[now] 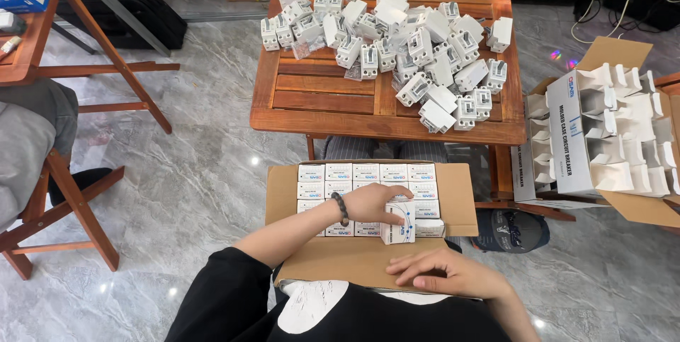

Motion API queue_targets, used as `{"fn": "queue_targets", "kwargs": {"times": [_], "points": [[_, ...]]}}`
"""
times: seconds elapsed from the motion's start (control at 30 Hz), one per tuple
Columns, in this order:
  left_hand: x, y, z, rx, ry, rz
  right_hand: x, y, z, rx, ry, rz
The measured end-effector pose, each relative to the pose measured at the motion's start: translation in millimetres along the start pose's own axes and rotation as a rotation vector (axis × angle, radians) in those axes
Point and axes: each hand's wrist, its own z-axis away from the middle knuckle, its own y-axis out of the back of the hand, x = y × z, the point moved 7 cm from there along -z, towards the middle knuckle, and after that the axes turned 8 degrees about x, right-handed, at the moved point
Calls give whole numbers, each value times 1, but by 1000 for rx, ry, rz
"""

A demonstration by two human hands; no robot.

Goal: The person picks up white circuit breakers from a pile on a wooden table, turns them over by hand to check them, and then places them into compartments inside a cardboard box.

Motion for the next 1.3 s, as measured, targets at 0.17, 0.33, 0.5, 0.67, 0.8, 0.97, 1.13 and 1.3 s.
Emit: {"fn": "queue_targets", "kwargs": {"times": [0.17, 0.33, 0.5, 0.67, 0.8, 0.97, 1.13, 1.3], "points": [[8, -15, 9, 249, -182, -258, 30, 45, 8, 475, -217, 293], [17, -37, 23, 422, -463, -415, 53, 61, 13, 527, -451, 509], [14, -39, 24, 387, -422, -37, 87, 82, 16, 602, -413, 682], [-6, -29, 13, 403, -303, 185, 83, 91, 6, 499, -395, 845], [10, -6, 8, 307, -319, -35, 97, 89, 2, 403, -423, 923], [12, -7, 13, 211, -253, -155, 92, 87, 3, 408, -385, 896], [16, -35, 25, 314, -464, -383, 86, 88, 2, 407, -383, 888], [4, -46, 24, 418, -536, -613, 89, 81, 3, 354, -293, 893]]}}
